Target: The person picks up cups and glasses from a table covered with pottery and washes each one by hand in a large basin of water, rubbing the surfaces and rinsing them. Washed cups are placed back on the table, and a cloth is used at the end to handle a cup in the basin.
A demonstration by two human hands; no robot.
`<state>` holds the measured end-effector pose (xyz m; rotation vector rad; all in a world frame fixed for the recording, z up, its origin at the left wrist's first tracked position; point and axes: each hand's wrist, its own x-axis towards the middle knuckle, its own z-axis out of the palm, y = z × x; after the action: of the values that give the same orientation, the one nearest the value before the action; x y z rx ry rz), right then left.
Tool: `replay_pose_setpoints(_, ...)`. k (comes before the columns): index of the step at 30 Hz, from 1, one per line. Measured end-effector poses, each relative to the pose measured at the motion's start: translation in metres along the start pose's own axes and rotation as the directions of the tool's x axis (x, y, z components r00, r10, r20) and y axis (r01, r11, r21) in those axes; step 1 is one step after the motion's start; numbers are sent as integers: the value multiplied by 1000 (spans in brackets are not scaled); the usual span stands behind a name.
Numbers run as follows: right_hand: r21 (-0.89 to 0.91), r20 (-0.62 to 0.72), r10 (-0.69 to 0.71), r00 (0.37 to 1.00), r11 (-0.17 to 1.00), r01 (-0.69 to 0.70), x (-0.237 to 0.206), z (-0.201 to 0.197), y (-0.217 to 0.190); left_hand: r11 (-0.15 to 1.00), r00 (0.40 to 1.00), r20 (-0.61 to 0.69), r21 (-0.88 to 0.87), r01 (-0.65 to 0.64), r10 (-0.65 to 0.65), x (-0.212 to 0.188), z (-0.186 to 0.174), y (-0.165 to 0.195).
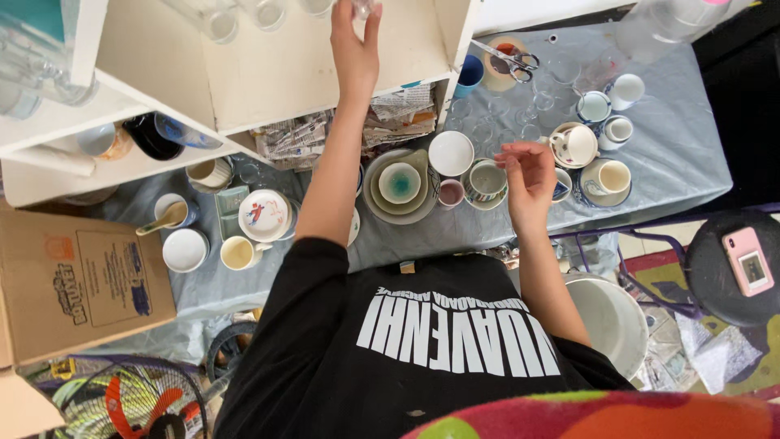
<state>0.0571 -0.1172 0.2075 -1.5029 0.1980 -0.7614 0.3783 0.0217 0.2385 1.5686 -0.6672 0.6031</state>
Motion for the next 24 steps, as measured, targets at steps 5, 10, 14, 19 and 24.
replay_pose_setpoints(5, 41, 30, 39, 999, 998, -41, -32, -4, -18, 964, 890, 411, -80, 253, -199, -83, -32, 111)
replay_pose_setpoints(10, 13, 153, -32, 988, 999, 31, -68, -28, -29, 874, 689, 713, -245, 421, -131, -180, -14, 171)
replay_pose_setpoints(14, 44, 97, 36, 995, 998, -40, -103, -58, -18, 907, 696, 712, -352, 234, 97, -254, 20, 183)
replay_pose_setpoints(19, 97, -27, 54, 998, 994, -51, -173, -95, 19, 889, 588, 795, -369, 273, 149, -342, 44, 186)
replay_pose_setpoints(24, 22, -326, 58, 944, 998, -54, -252, -152, 44, 922, 515, 849, -286, 263, 116, -425, 59, 186)
